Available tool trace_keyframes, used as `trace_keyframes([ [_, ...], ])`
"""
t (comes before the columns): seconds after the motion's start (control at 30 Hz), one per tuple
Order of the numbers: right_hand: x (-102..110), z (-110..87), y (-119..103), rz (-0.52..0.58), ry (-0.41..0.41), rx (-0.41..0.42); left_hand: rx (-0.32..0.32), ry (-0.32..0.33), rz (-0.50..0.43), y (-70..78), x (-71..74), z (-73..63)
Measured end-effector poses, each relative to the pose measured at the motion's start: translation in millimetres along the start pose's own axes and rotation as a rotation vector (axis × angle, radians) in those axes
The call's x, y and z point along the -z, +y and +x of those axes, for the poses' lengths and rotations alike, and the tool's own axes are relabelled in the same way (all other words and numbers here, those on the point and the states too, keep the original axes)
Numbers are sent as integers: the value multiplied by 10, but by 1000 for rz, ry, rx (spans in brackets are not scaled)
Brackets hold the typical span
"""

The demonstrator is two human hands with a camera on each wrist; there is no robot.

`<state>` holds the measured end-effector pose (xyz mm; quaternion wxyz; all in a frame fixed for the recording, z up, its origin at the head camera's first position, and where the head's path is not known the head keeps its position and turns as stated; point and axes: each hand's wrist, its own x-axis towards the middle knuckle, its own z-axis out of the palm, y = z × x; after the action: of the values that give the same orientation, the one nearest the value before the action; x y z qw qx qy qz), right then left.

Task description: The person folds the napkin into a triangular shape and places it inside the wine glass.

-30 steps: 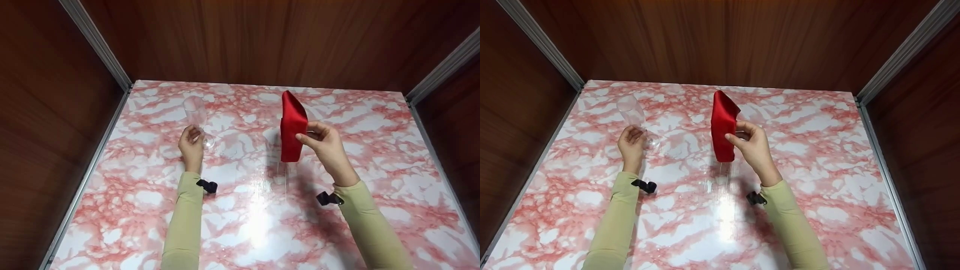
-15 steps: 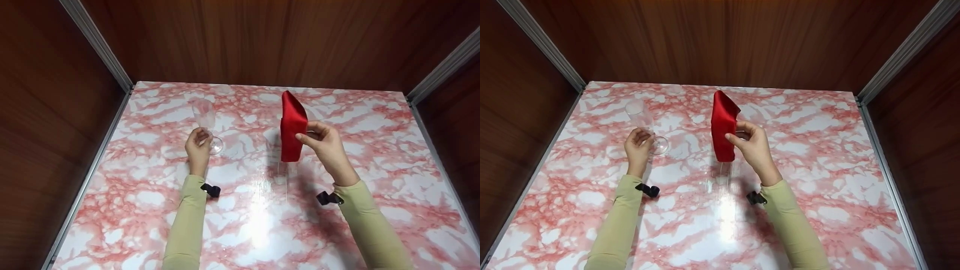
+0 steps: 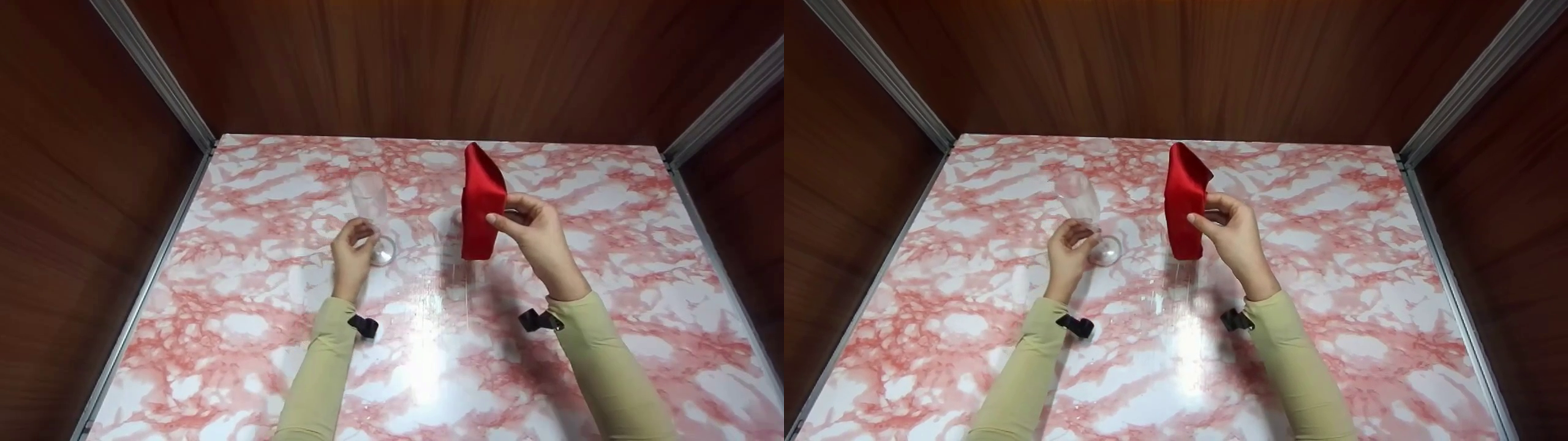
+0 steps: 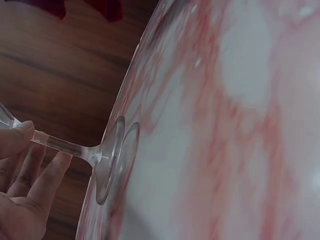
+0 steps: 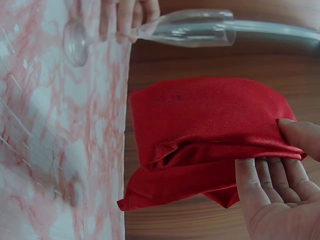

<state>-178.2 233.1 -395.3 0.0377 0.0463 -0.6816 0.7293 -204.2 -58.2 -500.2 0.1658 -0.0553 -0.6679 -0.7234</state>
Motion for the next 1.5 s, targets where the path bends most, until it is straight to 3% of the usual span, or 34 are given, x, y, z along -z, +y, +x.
trace_keyframes([
  [0.4, 27, 2, -9, -16, -3, -6, 18, -111, 6, 113, -318, -152],
  [0.67, 50, 5, -7, -16, -8, -13, -4, -185, -19, 108, -505, -247],
  [0.87, 49, 5, -9, 16, 10, 5, -10, -239, 1, 190, -633, -313],
  [1.2, 72, -3, -14, 8, 17, 3, -21, -295, -48, 169, -837, -370],
  [1.5, 110, -16, 1, 4, 45, 12, -34, -324, -36, 114, -909, -394],
])
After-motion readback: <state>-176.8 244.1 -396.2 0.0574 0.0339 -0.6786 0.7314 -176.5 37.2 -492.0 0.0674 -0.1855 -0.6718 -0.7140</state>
